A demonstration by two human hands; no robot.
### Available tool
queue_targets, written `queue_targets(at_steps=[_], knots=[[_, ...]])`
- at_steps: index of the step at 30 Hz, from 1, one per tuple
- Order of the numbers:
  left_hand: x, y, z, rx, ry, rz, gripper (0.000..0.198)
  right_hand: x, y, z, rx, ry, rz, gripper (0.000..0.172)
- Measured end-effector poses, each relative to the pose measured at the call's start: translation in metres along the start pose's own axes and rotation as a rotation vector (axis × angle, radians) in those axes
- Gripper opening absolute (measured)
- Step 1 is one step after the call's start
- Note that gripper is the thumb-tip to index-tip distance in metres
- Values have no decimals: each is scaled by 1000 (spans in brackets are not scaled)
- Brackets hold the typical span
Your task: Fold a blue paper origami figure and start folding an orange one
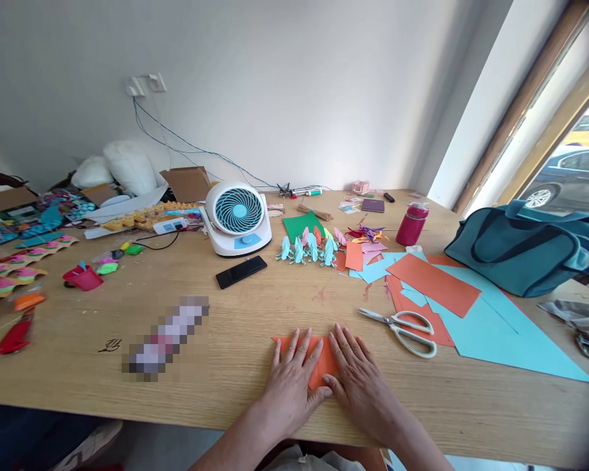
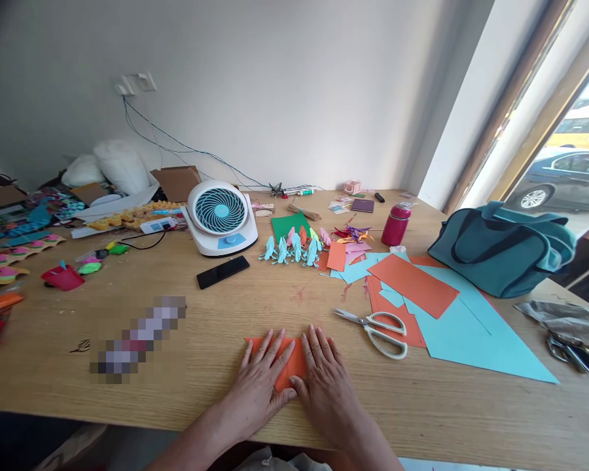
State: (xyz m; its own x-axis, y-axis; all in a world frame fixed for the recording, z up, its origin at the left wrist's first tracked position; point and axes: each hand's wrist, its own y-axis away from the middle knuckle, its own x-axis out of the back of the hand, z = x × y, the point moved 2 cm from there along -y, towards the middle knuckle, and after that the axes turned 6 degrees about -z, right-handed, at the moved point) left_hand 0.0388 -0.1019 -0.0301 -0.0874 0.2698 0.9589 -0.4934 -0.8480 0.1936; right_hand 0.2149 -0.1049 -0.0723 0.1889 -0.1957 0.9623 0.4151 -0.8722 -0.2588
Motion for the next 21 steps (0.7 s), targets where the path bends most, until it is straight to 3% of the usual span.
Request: queue_targets(at_steps=[4, 11, 17, 21], knots=[[0, 0, 0, 15, 5, 27, 69, -2, -5, -1, -109, -7, -47, 64], [0, -11, -3, 92, -18, 47, 59, 8, -28, -8, -264, -25, -250, 65], [-4, -13, -7, 149, -54, 122, 60, 11, -33, -9, -261, -7, -249, 64], [-6, -10, -14, 197, -67, 196, 74, 9, -31, -8, -250, -8, -214, 64]])
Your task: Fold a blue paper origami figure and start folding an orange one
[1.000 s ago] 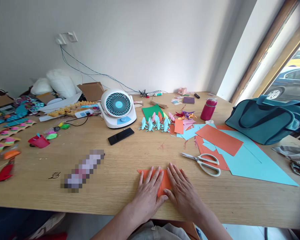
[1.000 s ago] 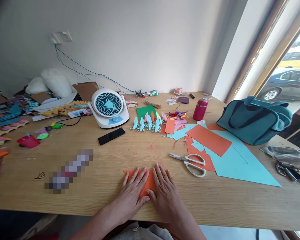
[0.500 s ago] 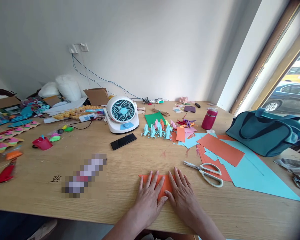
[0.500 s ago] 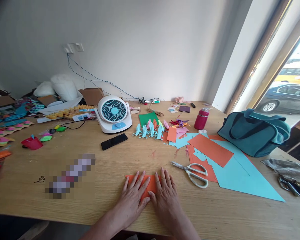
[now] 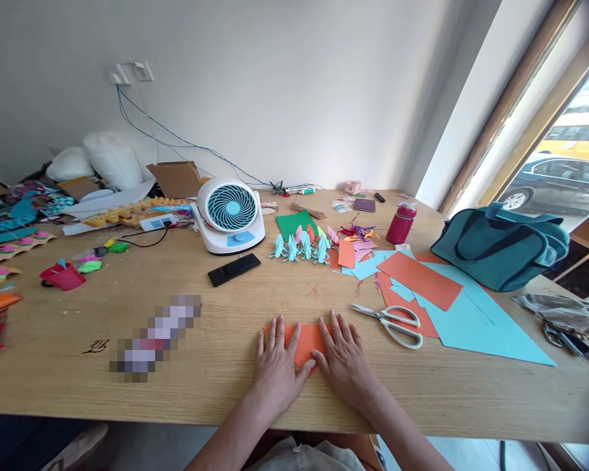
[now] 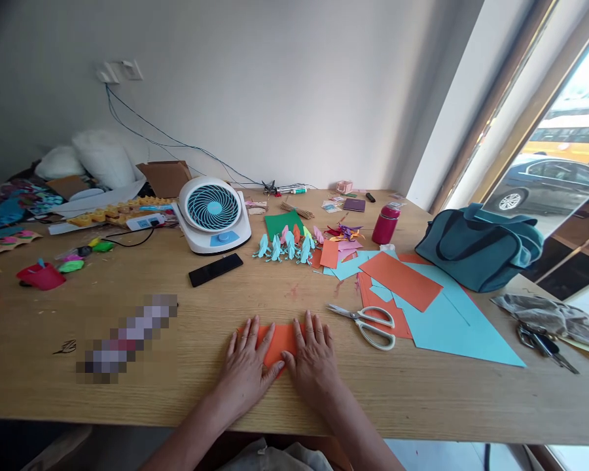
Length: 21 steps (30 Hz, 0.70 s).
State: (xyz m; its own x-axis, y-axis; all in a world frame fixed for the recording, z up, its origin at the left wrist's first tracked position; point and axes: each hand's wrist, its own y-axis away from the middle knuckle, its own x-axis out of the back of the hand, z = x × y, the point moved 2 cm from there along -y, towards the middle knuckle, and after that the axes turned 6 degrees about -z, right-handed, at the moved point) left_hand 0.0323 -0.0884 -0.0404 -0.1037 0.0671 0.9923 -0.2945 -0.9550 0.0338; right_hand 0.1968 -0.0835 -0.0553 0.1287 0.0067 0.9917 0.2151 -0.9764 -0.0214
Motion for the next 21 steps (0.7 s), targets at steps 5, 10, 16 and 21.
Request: queue_targets(at_steps=[5, 10, 16, 21], knots=[[-4, 2, -6, -6, -7, 29, 81, -4, 0, 1, 26, 11, 64, 65], [-1, 0, -8, -5, -34, 13, 77, -1, 1, -2, 6, 6, 81, 64], [2, -8, -5, -228, -25, 2, 66, 3, 1, -3, -3, -21, 29, 64], [-5, -8, -3, -277, -33, -32, 66, 2, 3, -4, 12, -63, 40, 62]])
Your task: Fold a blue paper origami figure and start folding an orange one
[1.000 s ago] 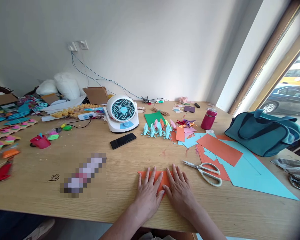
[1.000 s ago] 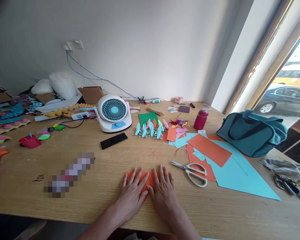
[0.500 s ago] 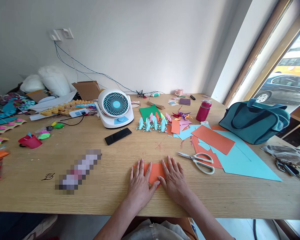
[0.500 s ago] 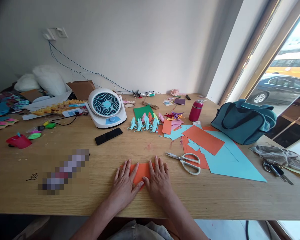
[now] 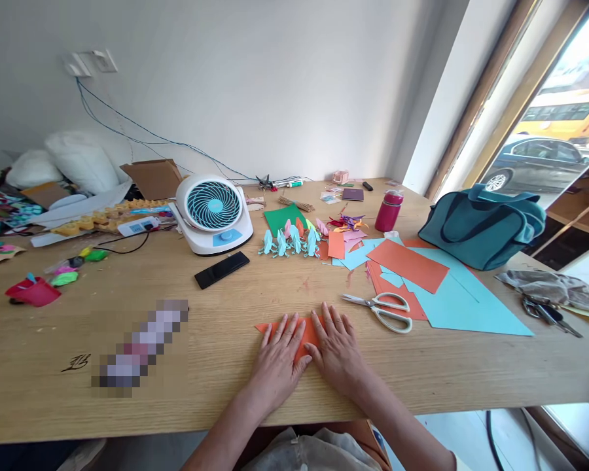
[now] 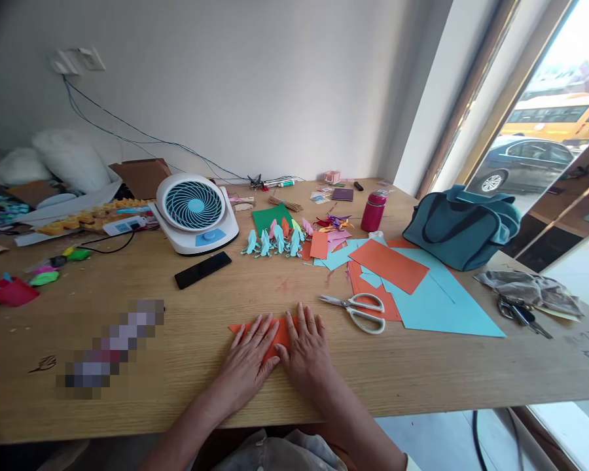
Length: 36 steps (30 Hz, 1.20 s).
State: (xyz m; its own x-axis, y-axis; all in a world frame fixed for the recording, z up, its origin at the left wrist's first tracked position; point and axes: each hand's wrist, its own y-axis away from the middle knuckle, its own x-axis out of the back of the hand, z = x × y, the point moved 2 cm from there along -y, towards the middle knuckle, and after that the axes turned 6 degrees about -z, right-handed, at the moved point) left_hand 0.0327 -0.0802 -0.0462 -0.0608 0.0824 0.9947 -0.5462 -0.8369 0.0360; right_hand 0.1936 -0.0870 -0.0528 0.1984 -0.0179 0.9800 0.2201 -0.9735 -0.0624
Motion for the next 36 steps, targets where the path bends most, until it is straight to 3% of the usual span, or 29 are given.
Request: queue_targets(at_steps=[4, 8, 11, 13, 22, 33, 36], knots=[[1, 2, 0, -11, -11, 24, 63, 20, 2, 23, 63, -14, 76, 57], [3, 2, 0, 24, 1, 0, 62, 54, 6, 93, -149, 5, 225, 45], [3, 2, 0, 56, 9, -9, 62, 67, 12, 140, -239, 37, 186, 37], [3, 2, -1, 71, 12, -11, 62, 69, 16, 155, -211, 48, 131, 32], [6, 4, -10, 118, 6, -33, 64, 63, 15, 149, -164, 147, 46, 25], [10, 4, -4, 145, 40, -103, 68, 76, -13, 179, -310, 239, 124, 28], [11, 4, -4, 138, 60, -113, 70, 75, -14, 166, -307, 187, 145, 29]])
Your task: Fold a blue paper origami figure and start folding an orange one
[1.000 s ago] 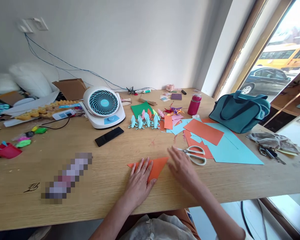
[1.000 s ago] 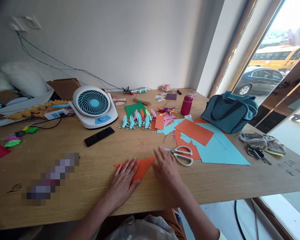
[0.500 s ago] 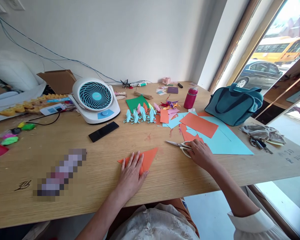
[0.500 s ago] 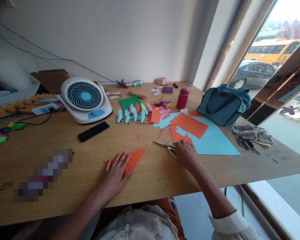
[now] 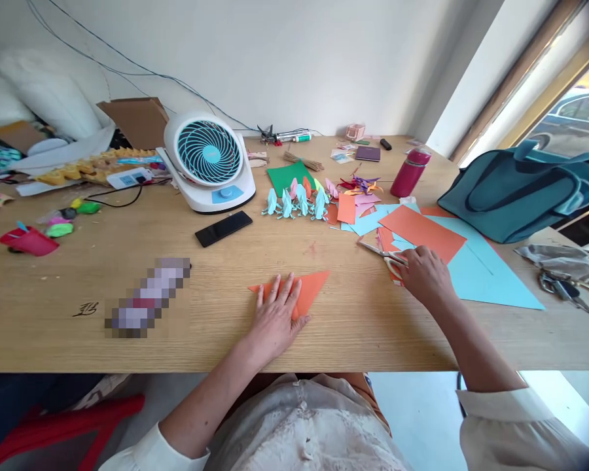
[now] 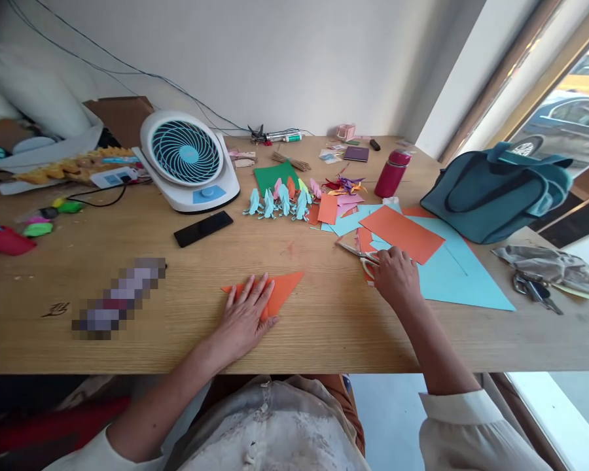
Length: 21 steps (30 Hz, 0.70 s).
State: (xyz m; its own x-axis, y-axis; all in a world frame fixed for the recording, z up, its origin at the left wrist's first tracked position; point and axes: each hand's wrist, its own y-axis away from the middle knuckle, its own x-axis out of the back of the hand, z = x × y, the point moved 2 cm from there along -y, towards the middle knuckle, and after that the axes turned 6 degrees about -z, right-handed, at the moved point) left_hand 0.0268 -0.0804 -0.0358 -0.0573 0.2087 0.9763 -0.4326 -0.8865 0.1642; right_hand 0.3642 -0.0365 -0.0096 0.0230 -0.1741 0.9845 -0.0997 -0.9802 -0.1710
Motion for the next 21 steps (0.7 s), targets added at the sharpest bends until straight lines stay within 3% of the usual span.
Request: queue_targets(at_steps=[2, 6, 9, 16, 21], knots=[[1, 1, 1, -8, 9, -6, 72, 1, 3, -25, 54, -174, 13, 31], [2, 4, 4, 3, 15, -23, 73, -3, 3, -95, 290, -370, -139, 26], [1, 7, 8, -23, 17, -32, 76, -8, 0, -124, 313, -454, -223, 19], [0, 7, 8, -133, 15, 0, 81, -17, -5, -122, 222, -769, -370, 22], [3, 7, 9, -126, 3, -18, 83, -20, -5, -125, 141, -1022, -401, 39]])
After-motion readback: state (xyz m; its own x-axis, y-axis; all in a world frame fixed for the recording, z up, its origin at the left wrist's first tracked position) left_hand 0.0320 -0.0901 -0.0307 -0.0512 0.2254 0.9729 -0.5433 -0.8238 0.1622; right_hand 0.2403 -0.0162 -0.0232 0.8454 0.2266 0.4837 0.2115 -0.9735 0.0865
